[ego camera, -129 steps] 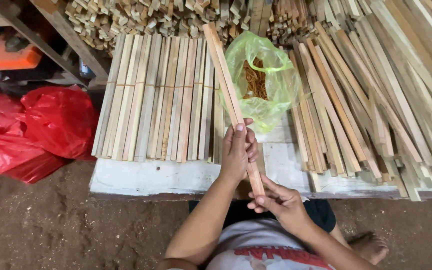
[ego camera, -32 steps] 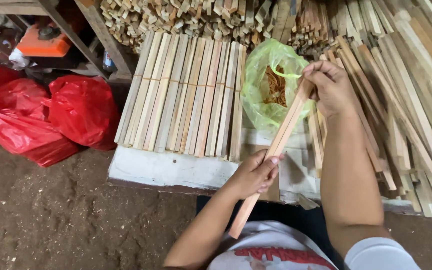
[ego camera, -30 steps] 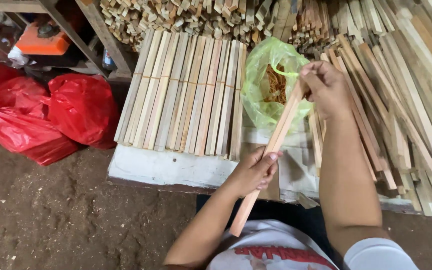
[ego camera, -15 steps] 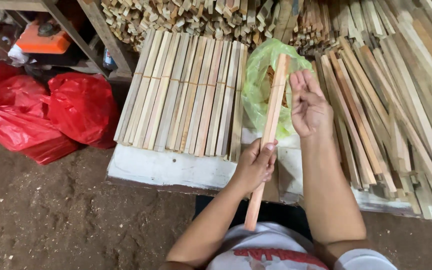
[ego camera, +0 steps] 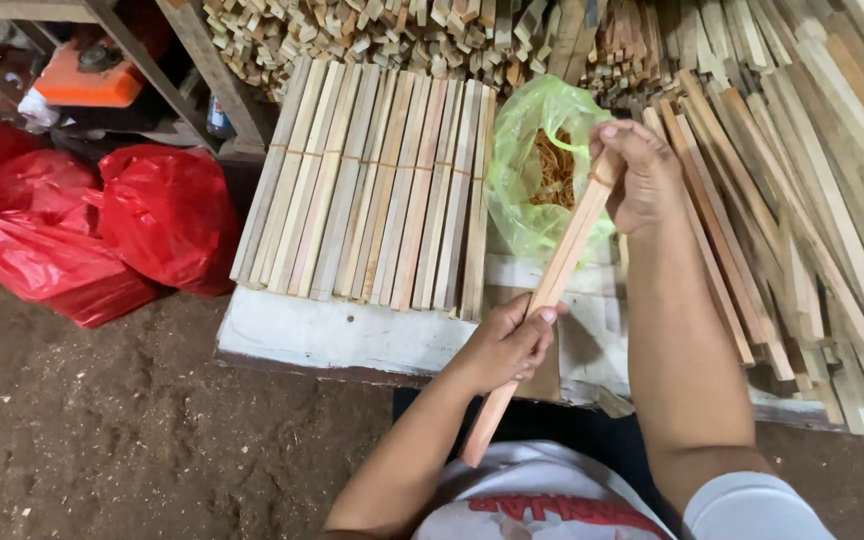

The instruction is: Sorting and bundling thin wooden sticks by hand

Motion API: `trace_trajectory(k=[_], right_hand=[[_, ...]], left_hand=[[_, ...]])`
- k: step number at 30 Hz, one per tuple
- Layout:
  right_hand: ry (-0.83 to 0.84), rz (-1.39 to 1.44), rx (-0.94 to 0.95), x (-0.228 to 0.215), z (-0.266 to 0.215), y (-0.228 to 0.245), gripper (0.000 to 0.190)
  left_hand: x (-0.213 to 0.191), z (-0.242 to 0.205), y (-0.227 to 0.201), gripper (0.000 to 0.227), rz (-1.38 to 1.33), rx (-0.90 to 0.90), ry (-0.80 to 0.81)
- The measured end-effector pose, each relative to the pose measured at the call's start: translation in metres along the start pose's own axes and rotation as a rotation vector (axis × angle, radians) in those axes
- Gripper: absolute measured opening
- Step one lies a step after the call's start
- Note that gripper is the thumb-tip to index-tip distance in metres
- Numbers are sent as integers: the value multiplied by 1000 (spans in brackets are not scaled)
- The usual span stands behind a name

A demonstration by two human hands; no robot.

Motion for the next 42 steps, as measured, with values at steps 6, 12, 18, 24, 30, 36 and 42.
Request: trace_trajectory(k=[6, 12, 18, 24, 30, 36, 42], right_hand=[[113, -58, 212, 45, -81, -9, 30], [200, 61, 287, 48, -110, -26, 27], [172, 54, 212, 47, -85, 14, 31], [237, 42, 384, 63, -142, -55, 29], [201, 77, 284, 47, -94, -23, 41], [199, 12, 329, 68, -137, -48, 29], [267, 37, 394, 59, -141, -61, 26]], left_hand=[[-20, 14, 28, 19, -71, -25, -32], [-12, 5, 8, 25, -74, -61, -56], [-10, 12, 33, 24, -52, -53, -29], [-32, 19, 29, 20, -128, -35, -124], [-20, 12, 33, 23, -132, -50, -90], [-34, 24, 31, 21, -130, 10, -109], [-34, 19, 36, 26, -190, 37, -126]])
Point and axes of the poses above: each hand's wrist, its own z-axis towards the middle knuckle, its own x-axis out of the palm, y = z × x, the point moved 8 cm from there along z, towards the middle knuckle, and after that the axes turned 11 degrees about -z, right-handed, at the moved point
